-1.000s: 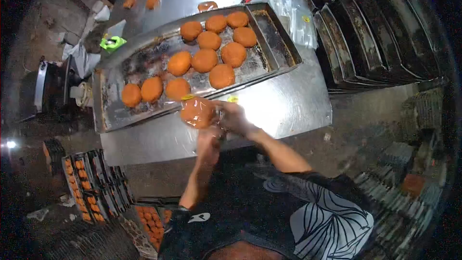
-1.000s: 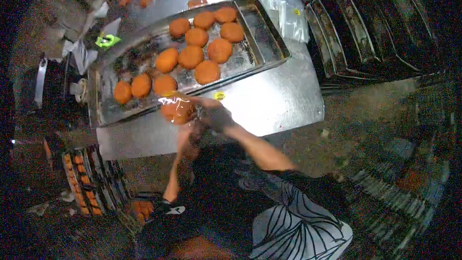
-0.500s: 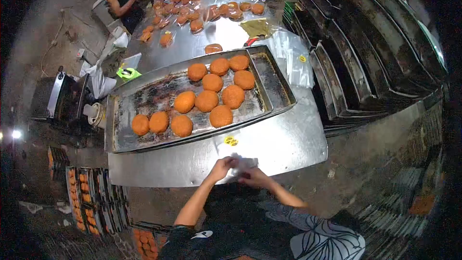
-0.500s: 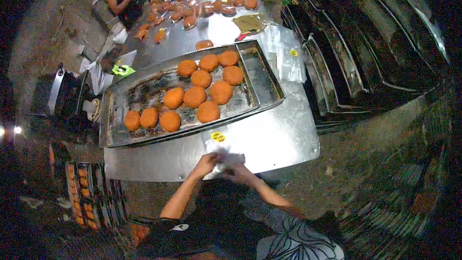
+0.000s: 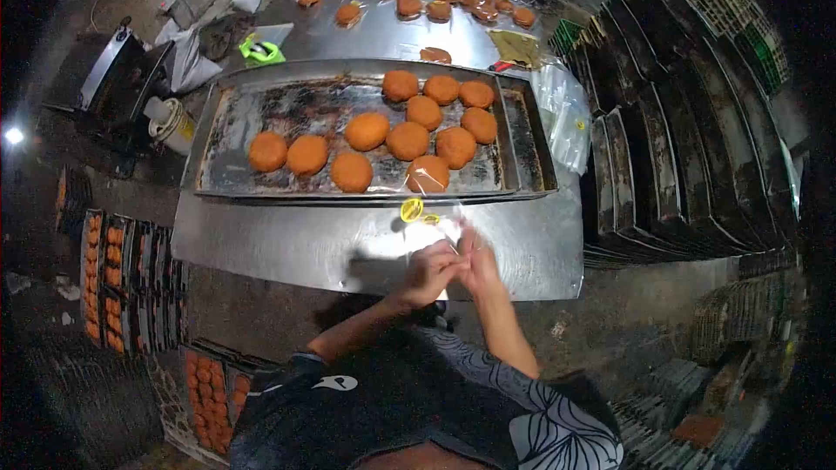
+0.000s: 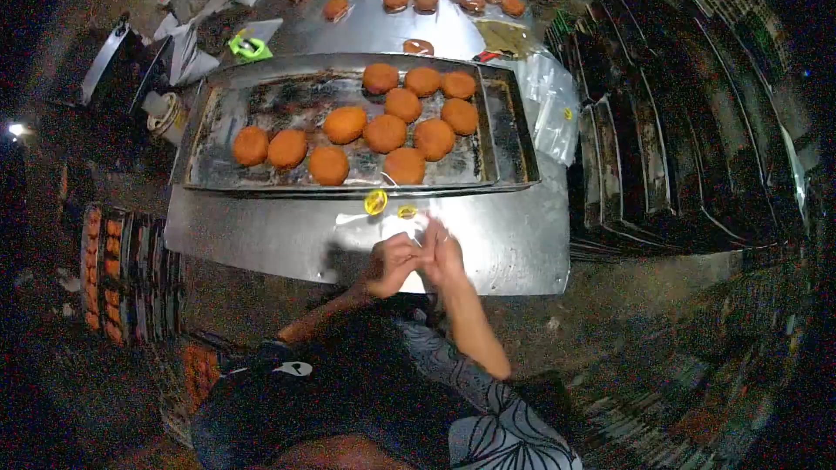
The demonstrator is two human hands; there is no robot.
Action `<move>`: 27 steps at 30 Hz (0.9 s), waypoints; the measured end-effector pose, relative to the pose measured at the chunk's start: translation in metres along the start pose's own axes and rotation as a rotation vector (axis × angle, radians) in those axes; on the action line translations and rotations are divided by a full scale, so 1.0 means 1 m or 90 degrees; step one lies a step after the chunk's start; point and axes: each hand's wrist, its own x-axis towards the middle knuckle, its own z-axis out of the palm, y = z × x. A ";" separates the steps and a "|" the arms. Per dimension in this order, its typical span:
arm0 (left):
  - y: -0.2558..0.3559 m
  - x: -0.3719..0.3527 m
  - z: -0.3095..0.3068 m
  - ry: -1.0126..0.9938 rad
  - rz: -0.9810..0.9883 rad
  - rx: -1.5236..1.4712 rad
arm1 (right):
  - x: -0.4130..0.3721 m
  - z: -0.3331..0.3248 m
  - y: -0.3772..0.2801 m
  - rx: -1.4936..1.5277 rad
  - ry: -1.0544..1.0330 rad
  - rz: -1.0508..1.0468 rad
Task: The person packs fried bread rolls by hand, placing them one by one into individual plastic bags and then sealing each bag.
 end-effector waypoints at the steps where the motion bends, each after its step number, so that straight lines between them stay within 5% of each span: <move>1: -0.001 -0.004 -0.003 0.028 -0.026 -0.015 | 0.023 0.066 0.013 -0.120 0.099 -0.142; 2: -0.006 0.001 -0.009 0.173 -0.094 -0.106 | 0.046 0.135 0.025 -0.259 0.230 -0.261; 3: -0.009 0.008 -0.033 0.194 -0.207 -0.623 | 0.052 0.145 0.043 -0.126 0.040 -0.197; 7: -0.059 -0.003 -0.140 0.110 -0.312 -0.695 | 0.093 0.136 0.110 -0.229 0.129 0.122; 8: -0.081 -0.005 -0.153 0.105 -0.313 -0.689 | 0.116 0.115 0.109 -0.548 0.074 0.101; 9: -0.112 -0.008 -0.159 0.269 -0.262 -0.626 | 0.149 0.093 0.102 -1.038 0.145 0.065; 10: -0.132 -0.013 -0.164 0.428 -0.212 -0.554 | 0.174 0.101 0.100 -1.326 0.266 -0.088; 11: -0.107 -0.006 -0.185 0.545 -0.260 -0.774 | 0.197 0.073 0.107 -1.730 0.506 -0.424; 13: -0.094 -0.004 -0.219 0.572 -0.245 -0.767 | 0.224 0.055 0.105 -1.830 0.583 -0.410; 15: -0.092 -0.003 -0.245 0.614 -0.200 -0.833 | 0.227 0.059 0.104 -1.170 0.256 -0.071; 16: -0.098 -0.004 -0.253 0.585 -0.122 -0.831 | 0.213 0.068 0.109 -1.139 0.271 -0.226; 19: -0.093 0.013 -0.243 0.659 -0.115 -0.830 | 0.169 0.134 0.127 -0.802 0.166 -0.279; 20: -0.085 0.020 -0.223 0.612 -0.109 -0.865 | 0.167 0.145 0.134 -0.852 0.143 -0.337; 22: -0.115 0.012 -0.196 0.301 -0.030 -0.535 | 0.161 0.165 0.136 -0.960 0.166 -0.407; 24: -0.088 0.022 -0.187 0.227 -0.095 -0.573 | 0.136 0.162 0.143 -0.872 0.196 -0.371; 25: -0.067 0.023 -0.181 0.213 -0.178 -0.901 | 0.126 0.158 0.145 -0.779 0.207 -0.327; 26: -0.050 0.019 -0.175 0.111 -0.175 -0.837 | 0.121 0.150 0.141 -0.780 0.214 -0.369; 27: -0.074 0.010 -0.152 0.120 -0.018 -0.487 | 0.122 0.151 0.140 -0.740 0.300 -0.396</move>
